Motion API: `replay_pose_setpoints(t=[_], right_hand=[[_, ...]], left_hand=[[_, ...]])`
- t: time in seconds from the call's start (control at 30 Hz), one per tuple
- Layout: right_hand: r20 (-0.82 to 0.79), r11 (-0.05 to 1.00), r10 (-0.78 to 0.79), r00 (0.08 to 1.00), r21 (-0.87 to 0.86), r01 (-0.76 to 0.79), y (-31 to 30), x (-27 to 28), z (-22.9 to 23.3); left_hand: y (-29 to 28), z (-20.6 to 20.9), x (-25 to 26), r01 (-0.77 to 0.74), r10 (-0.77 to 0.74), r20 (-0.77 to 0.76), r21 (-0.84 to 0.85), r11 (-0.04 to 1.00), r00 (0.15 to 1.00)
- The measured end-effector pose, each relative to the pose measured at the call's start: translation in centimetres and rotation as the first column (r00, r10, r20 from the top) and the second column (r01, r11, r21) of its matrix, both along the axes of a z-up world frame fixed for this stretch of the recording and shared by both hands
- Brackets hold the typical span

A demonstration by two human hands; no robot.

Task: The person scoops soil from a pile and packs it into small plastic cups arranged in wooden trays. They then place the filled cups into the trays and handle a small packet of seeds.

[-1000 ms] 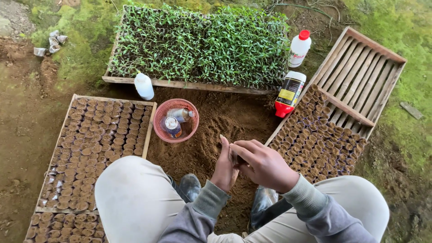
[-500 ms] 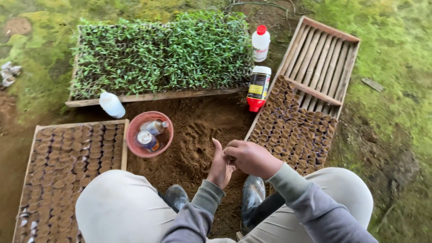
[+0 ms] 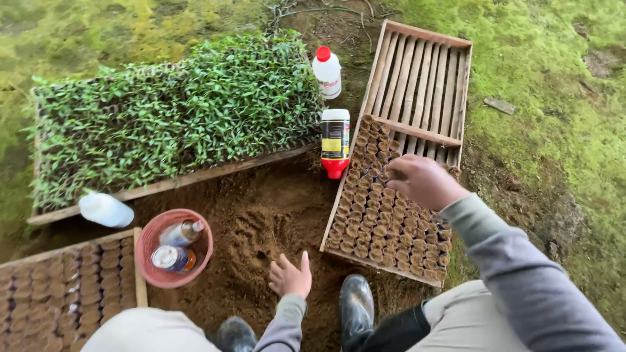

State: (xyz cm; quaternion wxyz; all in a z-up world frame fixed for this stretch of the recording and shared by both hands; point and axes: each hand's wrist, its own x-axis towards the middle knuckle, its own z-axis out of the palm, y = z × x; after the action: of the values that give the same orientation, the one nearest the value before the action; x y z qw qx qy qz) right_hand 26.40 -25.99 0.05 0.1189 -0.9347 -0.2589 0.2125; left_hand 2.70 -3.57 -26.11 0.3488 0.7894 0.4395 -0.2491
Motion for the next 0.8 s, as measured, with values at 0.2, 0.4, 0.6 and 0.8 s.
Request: replay_pose_setpoints(t=[0.2, 0.4, 0.6, 0.8], right_hand=[[0.005, 0.943, -0.275, 0.962, -0.192, 0.271, -5.3, 9.5, -6.8], [-0.030, 0.852, -0.521, 0.853, -0.073, 0.518, -7.0, 16.1, -11.6], [-0.140, 0.744, -0.659, 0.739, 0.022, 0.668, -8.5, 20.5, -19.9], [-0.156, 0.654, -0.746, 0.648, 0.016, 0.756, -9.2, 23.9, -25.1]], left_hand=[[-0.2, -6.9, 1.0, 0.142, -0.180, 0.095, 0.310, 0.940, 0.979], [-0.4, -9.9, 5.0, 0.355, -0.296, -0.219, 0.320, 0.878, 0.930], [0.3, -8.7, 7.0, 0.427, -0.360, -0.503, 0.020, 0.904, 0.786], [-0.4, -15.6, 3.5, 0.522, -0.314, -0.535, 0.298, 0.799, 0.785]])
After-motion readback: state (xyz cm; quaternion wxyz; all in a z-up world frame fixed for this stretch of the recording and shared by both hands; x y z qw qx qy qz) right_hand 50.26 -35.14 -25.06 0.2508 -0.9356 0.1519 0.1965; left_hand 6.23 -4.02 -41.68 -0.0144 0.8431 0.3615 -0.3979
